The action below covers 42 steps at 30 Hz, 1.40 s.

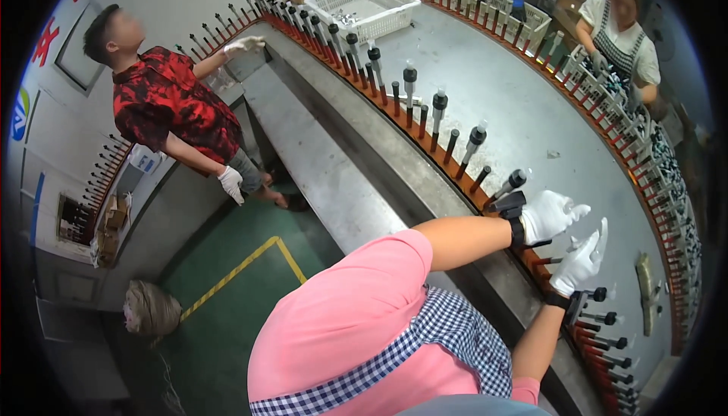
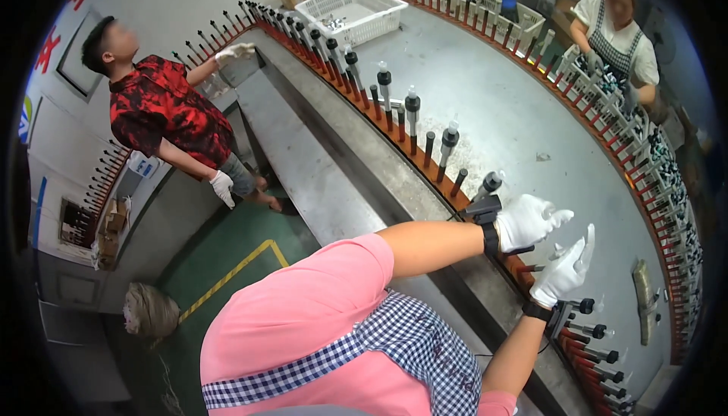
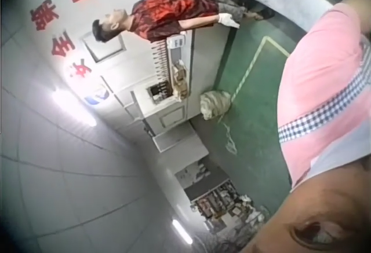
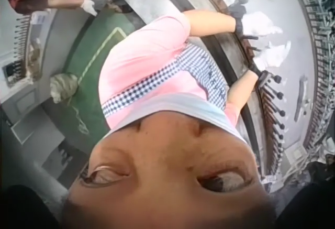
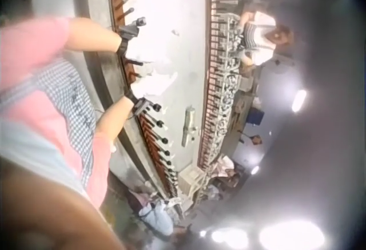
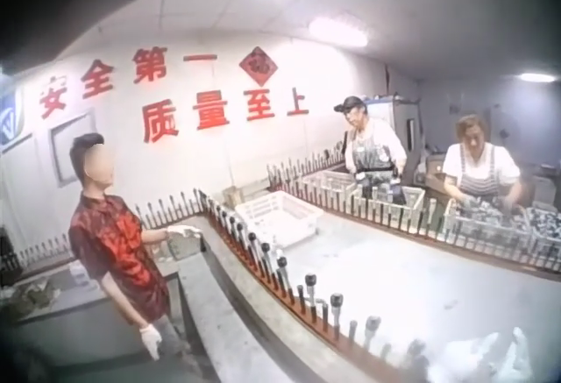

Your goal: Assembling and inspecting pump nozzles on a factory production line.

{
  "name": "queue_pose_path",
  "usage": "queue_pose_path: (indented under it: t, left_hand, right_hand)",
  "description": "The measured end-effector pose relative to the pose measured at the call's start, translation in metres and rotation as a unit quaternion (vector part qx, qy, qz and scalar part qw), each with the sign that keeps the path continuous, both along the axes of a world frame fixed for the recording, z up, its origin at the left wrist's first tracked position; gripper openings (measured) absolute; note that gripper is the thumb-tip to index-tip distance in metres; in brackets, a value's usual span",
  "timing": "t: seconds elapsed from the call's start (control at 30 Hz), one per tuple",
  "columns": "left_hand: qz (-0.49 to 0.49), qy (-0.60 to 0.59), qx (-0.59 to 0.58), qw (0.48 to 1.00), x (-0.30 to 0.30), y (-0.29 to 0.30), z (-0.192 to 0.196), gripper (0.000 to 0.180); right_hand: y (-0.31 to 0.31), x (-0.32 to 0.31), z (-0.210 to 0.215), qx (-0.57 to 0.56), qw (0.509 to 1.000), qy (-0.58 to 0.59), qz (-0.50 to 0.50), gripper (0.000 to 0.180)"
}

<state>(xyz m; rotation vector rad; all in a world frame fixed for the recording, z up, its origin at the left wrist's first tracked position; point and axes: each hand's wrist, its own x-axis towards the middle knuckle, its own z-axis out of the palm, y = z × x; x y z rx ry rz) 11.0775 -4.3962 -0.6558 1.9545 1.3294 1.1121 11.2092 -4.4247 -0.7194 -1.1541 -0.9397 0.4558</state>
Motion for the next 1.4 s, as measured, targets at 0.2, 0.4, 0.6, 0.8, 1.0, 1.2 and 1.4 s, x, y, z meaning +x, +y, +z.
queue_pose_path:
  t: [0.2,0.4,0.6,0.8,1.0,1.2,1.4]
  left_hand:
    - [-0.088,-0.13,-0.146,0.977,0.006,0.01,-0.006,0.047]
    - [-0.027,0.334,0.043,0.941,-0.006,0.018,0.034,0.038]
    - [0.066,-0.117,0.023,0.991,-0.005,0.018,-0.001,0.032]
    - [0.003,-0.255,-0.156,0.954,-0.02,-0.057,-0.05,0.031]
    - [-0.057,-0.137,0.027,0.989,0.111,-0.08,0.017,0.042]
    - [-0.039,-0.25,-0.137,0.958,0.202,-0.03,0.018,0.02]
    - [0.004,-0.309,-0.149,0.939,0.195,-0.048,0.032,0.023]
  right_hand:
    - [-0.007,0.026,-0.016,-0.075,0.99,0.058,0.109,0.033]
    - [-0.004,0.017,0.036,-0.071,0.987,-0.074,0.122,0.03]
    - [-0.041,0.047,0.015,-0.039,0.99,-0.104,0.087,0.04]
    - [-0.105,0.117,-0.005,0.021,0.96,0.279,-0.004,0.039]
    - [-0.068,0.162,0.077,-0.07,0.996,-0.051,-0.006,0.038]
    - [-0.03,0.179,0.084,-0.11,0.989,0.069,0.076,0.023]
    - [-0.048,0.18,0.062,-0.102,0.985,0.019,0.137,0.023]
